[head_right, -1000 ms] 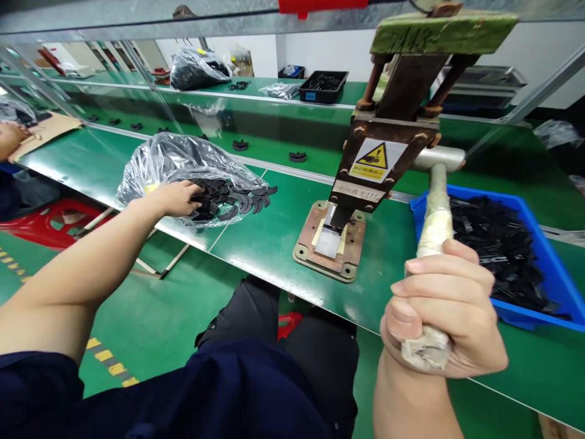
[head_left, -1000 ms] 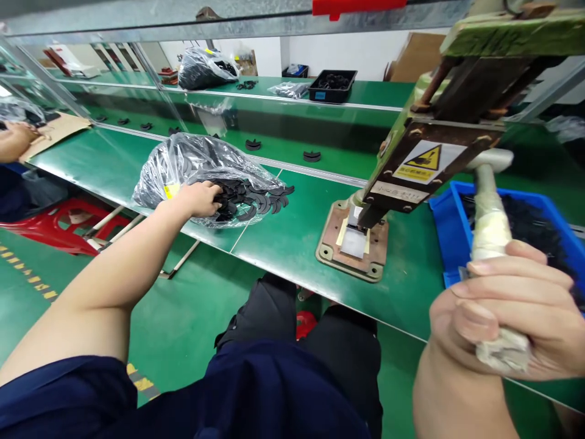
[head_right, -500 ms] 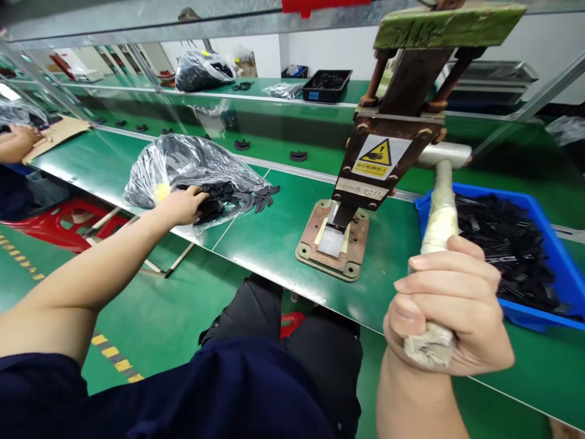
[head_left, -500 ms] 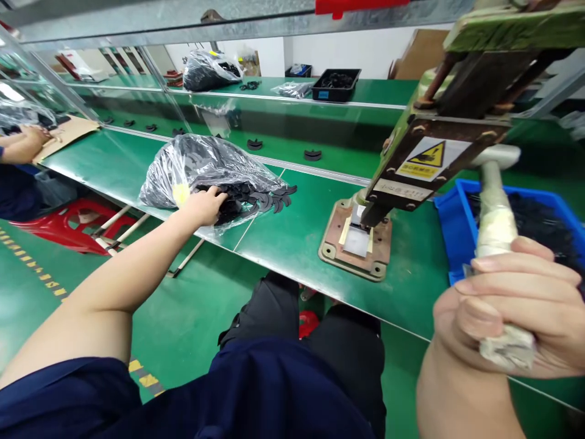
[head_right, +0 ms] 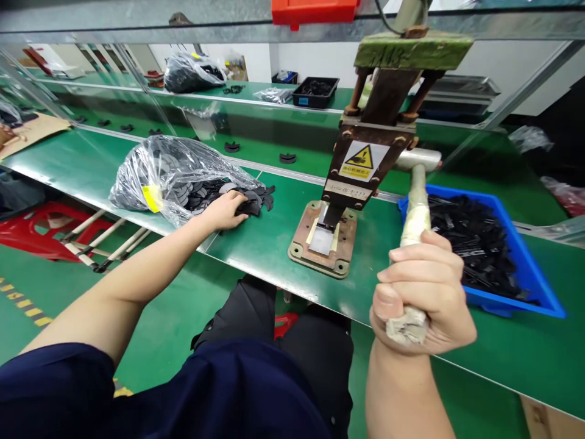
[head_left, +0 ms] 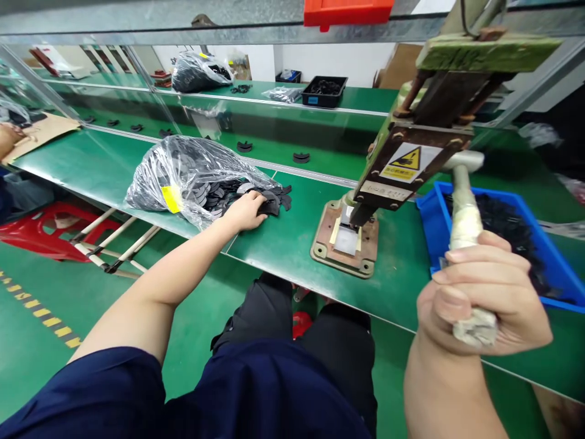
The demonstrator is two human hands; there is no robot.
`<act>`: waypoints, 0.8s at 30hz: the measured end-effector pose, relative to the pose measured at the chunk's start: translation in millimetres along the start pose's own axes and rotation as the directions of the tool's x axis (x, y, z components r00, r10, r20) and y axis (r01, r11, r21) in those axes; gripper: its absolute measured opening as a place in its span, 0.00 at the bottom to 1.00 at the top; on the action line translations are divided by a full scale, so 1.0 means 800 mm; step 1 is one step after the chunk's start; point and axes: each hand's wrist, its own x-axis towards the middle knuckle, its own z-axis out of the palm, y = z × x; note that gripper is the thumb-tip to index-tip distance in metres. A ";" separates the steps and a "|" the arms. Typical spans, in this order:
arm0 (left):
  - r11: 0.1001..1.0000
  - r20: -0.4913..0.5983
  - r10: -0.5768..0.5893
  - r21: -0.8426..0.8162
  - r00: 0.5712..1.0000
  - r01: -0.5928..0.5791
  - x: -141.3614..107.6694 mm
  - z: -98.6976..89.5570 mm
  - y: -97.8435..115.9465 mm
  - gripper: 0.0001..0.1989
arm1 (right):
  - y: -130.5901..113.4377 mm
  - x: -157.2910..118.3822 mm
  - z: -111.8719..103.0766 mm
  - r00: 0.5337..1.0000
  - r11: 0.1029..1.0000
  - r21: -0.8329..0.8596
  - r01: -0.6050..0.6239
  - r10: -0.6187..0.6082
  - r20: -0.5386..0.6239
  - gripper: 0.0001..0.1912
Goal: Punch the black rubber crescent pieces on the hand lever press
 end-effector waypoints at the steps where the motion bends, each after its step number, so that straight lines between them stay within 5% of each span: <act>1: 0.998 -0.006 0.038 -0.049 0.999 -0.038 0.001 -0.001 0.005 0.29 | -0.001 0.001 0.000 1.000 1.000 -0.001 -0.004 0.004 0.007 0.26; 7: 0.985 -0.078 0.090 -0.139 0.993 -0.100 0.001 -0.022 0.010 0.22 | -0.004 0.001 0.002 1.000 1.000 0.008 -0.007 0.007 0.000 0.26; 16: 0.951 0.118 0.303 0.021 0.946 -0.308 0.004 -0.011 0.019 0.32 | -0.009 0.002 0.003 0.999 0.999 -0.005 -0.033 0.033 0.007 0.25; 24: 0.949 0.133 0.307 0.030 0.942 -0.313 0.033 -0.017 0.040 0.19 | -0.017 0.004 0.002 0.998 0.999 -0.030 -0.044 0.045 0.034 0.23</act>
